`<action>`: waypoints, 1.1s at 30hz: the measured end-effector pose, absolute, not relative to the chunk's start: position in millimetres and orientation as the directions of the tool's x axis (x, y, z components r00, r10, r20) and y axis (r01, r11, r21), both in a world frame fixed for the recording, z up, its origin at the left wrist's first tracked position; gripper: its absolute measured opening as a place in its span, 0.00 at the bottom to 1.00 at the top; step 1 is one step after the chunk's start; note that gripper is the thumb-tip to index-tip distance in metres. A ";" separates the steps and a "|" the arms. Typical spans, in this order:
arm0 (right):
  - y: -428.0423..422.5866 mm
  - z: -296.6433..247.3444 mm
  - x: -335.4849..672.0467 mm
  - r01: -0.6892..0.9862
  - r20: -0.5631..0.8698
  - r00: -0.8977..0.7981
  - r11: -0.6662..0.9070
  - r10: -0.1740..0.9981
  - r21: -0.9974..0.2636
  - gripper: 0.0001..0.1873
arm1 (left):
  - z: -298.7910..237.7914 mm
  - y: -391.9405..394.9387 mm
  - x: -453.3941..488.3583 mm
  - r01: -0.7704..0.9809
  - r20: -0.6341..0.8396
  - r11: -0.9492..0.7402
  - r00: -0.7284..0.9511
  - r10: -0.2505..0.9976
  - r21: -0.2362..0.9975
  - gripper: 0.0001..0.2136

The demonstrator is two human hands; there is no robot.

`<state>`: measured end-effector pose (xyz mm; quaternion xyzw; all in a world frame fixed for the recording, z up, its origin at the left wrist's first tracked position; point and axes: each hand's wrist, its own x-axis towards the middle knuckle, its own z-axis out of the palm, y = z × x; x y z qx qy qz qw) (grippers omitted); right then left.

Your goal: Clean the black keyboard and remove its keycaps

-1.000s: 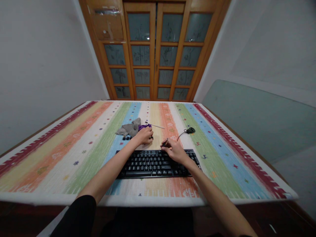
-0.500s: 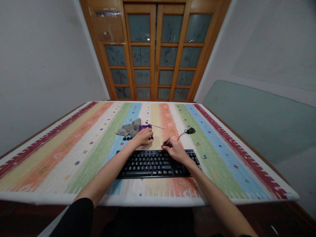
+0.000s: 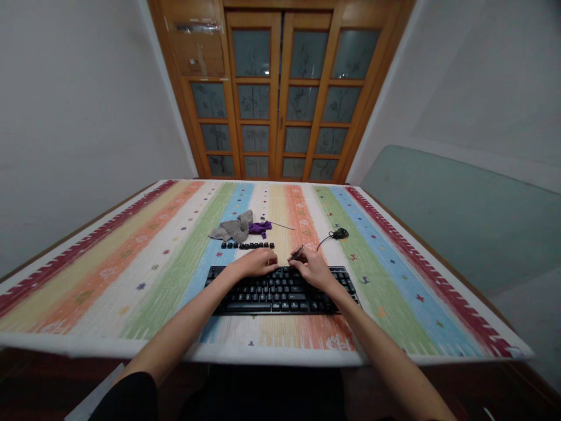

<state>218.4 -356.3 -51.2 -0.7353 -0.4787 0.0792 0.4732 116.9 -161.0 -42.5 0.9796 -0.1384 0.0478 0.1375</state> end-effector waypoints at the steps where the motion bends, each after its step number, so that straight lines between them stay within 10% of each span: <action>1: -356.3 -51.9 218.2 0.620 0.329 0.536 -0.098 0.777 -0.778 0.04 | -43.5 -160.6 116.4 -0.280 0.129 -0.924 0.959 -0.254 0.262 0.07; 14: -334.4 -36.7 212.1 0.857 0.298 0.342 -0.166 0.891 -0.488 0.05 | -45.0 -161.8 115.6 -0.254 0.117 -0.928 0.966 -0.230 0.272 0.09; 33: -319.6 -43.6 244.0 0.552 0.101 0.456 -0.192 0.884 -0.812 0.06 | -46.4 -161.9 115.9 -0.267 0.125 -0.921 0.963 -0.240 0.285 0.05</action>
